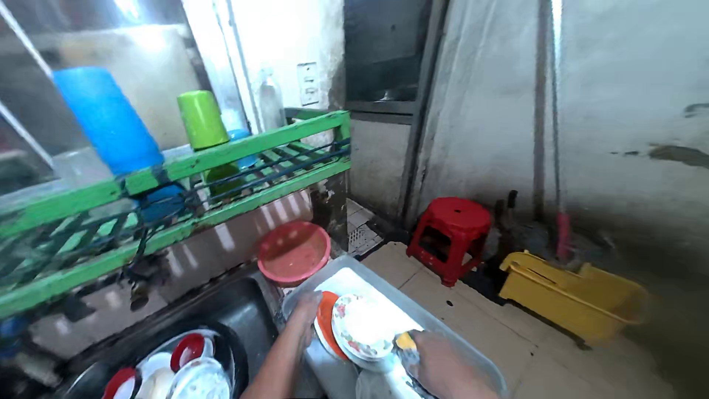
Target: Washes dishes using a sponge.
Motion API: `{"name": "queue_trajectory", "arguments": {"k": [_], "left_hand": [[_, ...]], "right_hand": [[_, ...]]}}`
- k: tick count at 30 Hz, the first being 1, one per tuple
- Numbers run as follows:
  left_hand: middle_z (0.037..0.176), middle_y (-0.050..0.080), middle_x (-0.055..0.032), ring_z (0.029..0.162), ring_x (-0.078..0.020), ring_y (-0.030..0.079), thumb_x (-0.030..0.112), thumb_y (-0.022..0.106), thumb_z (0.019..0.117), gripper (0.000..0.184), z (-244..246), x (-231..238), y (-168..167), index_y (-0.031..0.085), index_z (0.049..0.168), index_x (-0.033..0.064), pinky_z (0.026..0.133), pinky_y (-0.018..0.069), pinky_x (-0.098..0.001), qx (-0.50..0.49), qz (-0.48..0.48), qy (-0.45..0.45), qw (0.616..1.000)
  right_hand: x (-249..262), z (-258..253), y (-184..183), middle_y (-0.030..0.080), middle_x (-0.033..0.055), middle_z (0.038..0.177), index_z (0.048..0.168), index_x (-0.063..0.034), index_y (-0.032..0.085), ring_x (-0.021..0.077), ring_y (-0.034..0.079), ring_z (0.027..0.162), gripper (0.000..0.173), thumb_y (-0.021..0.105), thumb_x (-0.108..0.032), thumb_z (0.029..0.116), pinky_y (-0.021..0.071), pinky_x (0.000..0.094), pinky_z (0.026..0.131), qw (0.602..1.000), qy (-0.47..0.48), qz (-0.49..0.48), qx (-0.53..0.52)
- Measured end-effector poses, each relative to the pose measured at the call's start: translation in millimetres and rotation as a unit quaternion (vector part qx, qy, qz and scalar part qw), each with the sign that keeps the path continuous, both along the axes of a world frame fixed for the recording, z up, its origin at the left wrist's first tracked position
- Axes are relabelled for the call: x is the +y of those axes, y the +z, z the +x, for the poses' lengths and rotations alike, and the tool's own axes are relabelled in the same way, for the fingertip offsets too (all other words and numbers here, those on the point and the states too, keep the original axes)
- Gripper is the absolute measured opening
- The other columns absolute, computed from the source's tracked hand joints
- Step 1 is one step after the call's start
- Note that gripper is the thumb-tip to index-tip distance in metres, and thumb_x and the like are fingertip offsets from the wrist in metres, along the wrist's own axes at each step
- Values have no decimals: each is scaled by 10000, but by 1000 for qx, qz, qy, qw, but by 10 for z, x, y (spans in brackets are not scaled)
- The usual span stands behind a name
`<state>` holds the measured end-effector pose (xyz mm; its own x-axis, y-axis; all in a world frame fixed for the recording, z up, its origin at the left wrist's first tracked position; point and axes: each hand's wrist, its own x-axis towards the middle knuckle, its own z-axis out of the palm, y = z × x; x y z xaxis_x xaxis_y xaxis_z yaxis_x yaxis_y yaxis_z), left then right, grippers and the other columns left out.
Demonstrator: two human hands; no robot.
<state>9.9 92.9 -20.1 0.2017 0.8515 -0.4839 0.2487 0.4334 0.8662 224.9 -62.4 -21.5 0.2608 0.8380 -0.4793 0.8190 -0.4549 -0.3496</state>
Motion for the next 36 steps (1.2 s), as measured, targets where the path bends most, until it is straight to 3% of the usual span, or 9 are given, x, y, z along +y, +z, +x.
{"name": "queue_trajectory", "arguments": {"k": [3, 7, 11, 16, 18, 22, 26, 30, 36], "left_hand": [[1298, 621, -243, 1205, -327, 595, 189, 480, 1089, 345, -4, -2, -26, 601, 1322, -35, 1026, 476, -490, 79, 88, -41, 992], [1213, 643, -249, 1090, -328, 622, 8, 658, 929, 351, -56, 162, 11, 627, 1273, -60, 929, 513, -491, 117, 93, -12, 989], [1024, 681, -173, 920, -253, 651, 139, 588, 1021, 212, -20, 146, -37, 671, 1131, -22, 816, 542, -446, 93, 60, -40, 993], [1195, 663, -231, 1044, -314, 667, 101, 634, 992, 376, 53, 112, -183, 590, 1352, 4, 898, 550, -467, 157, 74, -70, 982], [1296, 641, -226, 1194, -322, 628, 109, 639, 983, 387, 72, 174, -114, 605, 1356, 9, 1022, 504, -472, 257, 155, -98, 949], [1537, 491, -150, 1467, -302, 407, 259, 519, 1048, 438, 197, 164, 169, 566, 1448, 86, 1223, 300, -455, 473, 313, -216, 795], [1638, 369, -94, 1550, -302, 245, 523, 435, 1042, 634, 421, -42, -102, 470, 1537, 128, 1249, 171, -581, 431, 360, -360, 745], [1725, 61, -114, 1582, -371, -11, 772, 421, 935, 933, 590, -444, -202, 254, 1638, 181, 1196, 38, -718, 455, 278, -505, 679], [1685, 91, -269, 1574, -411, 46, 713, 529, 928, 1008, 357, -822, -33, 243, 1620, 38, 1225, 15, -671, 414, 284, -569, 651]], "right_hand": [[-7, 9, -27, 576, 258, 1387, 1390, -15, 578, 438, 529, 1326, 608, 720, -368, 916, 448, 625, 1069, 1000, -1, 5, 12], [16, 9, -40, 555, 249, 1419, 1400, -24, 568, 442, 505, 1350, 617, 708, -385, 919, 446, 626, 1068, 1000, -10, 3, 27], [12, 6, -34, 535, 247, 1443, 1416, -19, 549, 435, 482, 1374, 629, 694, -385, 925, 430, 616, 1088, 1000, -1, -6, 29], [4, 4, -49, 537, 234, 1441, 1414, -27, 550, 440, 466, 1384, 606, 684, -364, 928, 435, 624, 1079, 999, -2, -2, 36], [7, 15, -17, 538, 234, 1435, 1410, -27, 548, 432, 466, 1386, 591, 675, -354, 935, 433, 615, 1083, 999, 2, -3, 34], [8, -3, -29, 523, 249, 1448, 1429, -6, 528, 447, 436, 1407, 629, 700, -322, 912, 416, 622, 1097, 999, 1, -10, 35], [13, -12, -28, 505, 255, 1462, 1431, 2, 518, 465, 436, 1399, 653, 717, -320, 898, 433, 649, 1069, 999, -12, -11, 42], [4, 59, -7, 535, 251, 1427, 1419, -2, 518, 424, 503, 1354, 616, 687, -337, 930, 443, 616, 1074, 997, -41, -3, 69], [-99, 109, 213, 557, 236, 1431, 1452, -16, 518, 379, 533, 1343, 607, 682, -329, 959, 407, 552, 1133, 973, -101, 141, 156]]}}
